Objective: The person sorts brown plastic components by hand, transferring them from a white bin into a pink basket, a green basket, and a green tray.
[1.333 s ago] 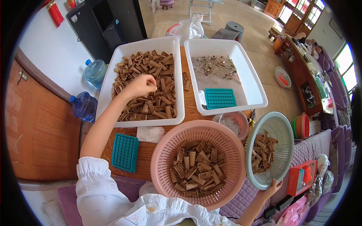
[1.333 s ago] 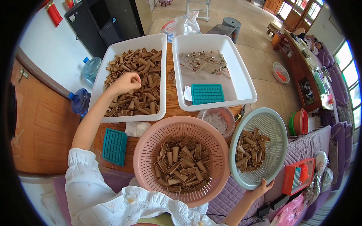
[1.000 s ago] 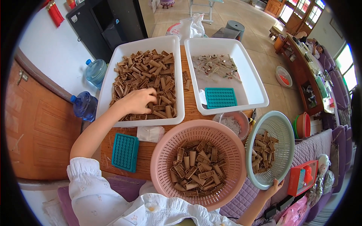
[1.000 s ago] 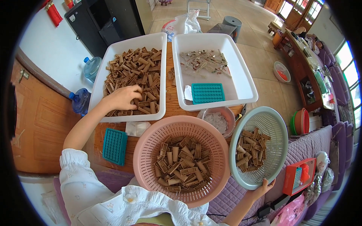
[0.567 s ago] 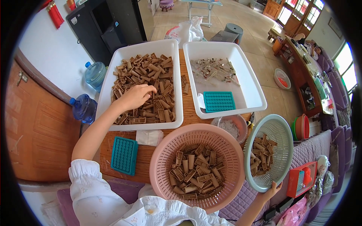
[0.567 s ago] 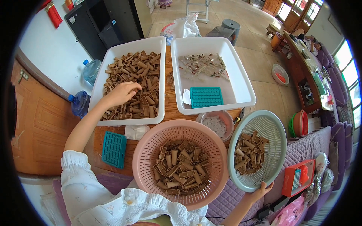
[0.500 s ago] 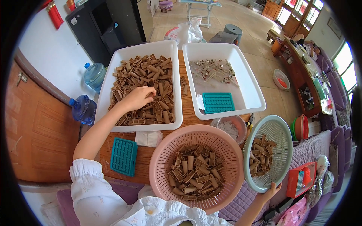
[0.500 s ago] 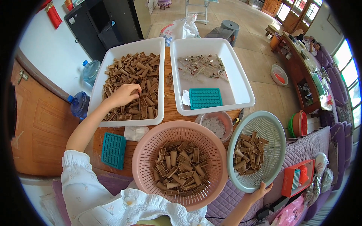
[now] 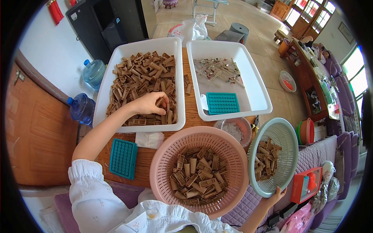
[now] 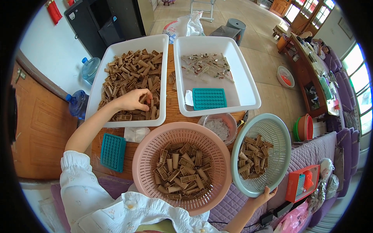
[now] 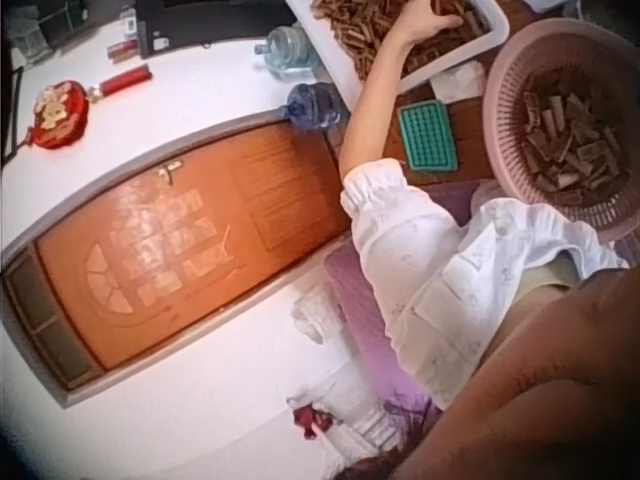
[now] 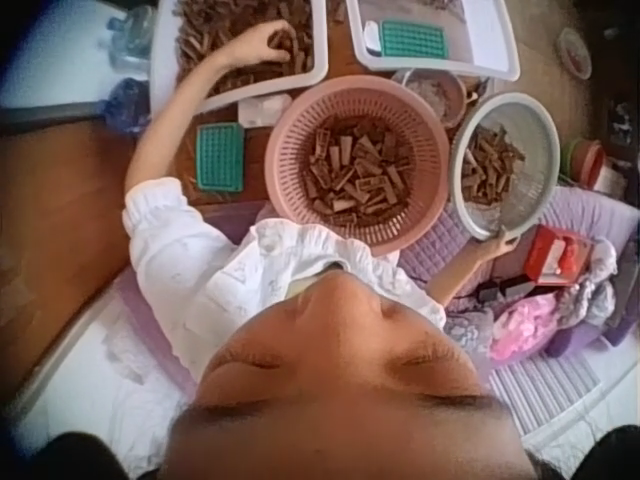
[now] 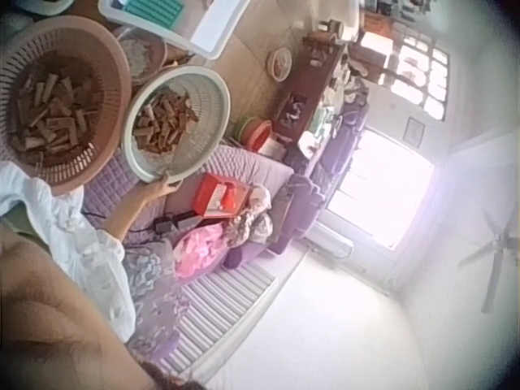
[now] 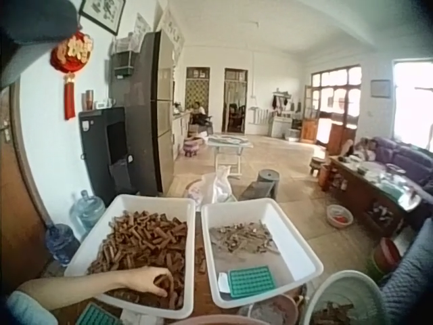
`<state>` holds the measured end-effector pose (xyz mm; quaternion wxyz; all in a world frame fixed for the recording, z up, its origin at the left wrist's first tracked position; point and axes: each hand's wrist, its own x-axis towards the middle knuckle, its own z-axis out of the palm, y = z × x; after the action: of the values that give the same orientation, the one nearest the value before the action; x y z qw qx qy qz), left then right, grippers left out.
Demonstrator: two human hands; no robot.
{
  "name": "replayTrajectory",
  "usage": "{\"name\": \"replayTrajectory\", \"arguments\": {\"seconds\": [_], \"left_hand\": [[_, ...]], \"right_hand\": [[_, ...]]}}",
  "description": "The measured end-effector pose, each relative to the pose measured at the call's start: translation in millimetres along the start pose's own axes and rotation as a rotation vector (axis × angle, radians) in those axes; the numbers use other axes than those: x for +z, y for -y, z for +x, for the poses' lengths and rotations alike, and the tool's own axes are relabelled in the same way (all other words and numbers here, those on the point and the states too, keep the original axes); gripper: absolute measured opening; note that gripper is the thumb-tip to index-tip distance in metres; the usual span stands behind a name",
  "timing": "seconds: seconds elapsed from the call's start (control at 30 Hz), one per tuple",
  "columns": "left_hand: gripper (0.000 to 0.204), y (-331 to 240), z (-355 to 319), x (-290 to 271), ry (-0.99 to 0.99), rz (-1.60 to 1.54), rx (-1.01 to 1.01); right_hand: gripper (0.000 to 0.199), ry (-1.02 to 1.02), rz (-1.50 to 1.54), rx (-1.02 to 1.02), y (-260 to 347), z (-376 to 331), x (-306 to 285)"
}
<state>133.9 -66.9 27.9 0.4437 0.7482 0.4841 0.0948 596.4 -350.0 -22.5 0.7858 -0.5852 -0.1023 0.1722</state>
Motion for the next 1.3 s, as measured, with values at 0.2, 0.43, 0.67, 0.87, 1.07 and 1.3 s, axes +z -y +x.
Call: {"name": "replayTrajectory", "arguments": {"seconds": [0.2,0.43,0.67,0.87,1.07,1.3], "left_hand": [[0.029,-5.4,-0.6,-6.9,-0.173,0.137,0.021],[0.017,-11.5,23.9,-14.6,-0.325,0.237,0.128],[0.028,-11.3,46.7,-7.1,0.004,0.648,0.037],[0.02,-7.2,34.7,-39.0,-0.325,0.503,0.067],[0.024,15.2,59.0,-29.4,-0.343,0.524,-0.062],[0.044,11.0,78.3,-12.9,-0.216,0.564,-0.182]], "right_hand": [[0.054,0.016,-0.013,0.017,0.6,0.2,-2.1],[0.053,0.027,-0.013,0.001,-3.5,7.3,-10.5],[0.053,0.018,0.003,0.013,-4.1,2.9,-7.2],[0.052,0.001,-0.02,0.029,0.2,1.0,-5.7],[0.053,0.007,0.001,0.03,-2.4,5.7,-6.0],[0.053,0.023,0.01,0.037,0.3,2.9,-4.5]]}}
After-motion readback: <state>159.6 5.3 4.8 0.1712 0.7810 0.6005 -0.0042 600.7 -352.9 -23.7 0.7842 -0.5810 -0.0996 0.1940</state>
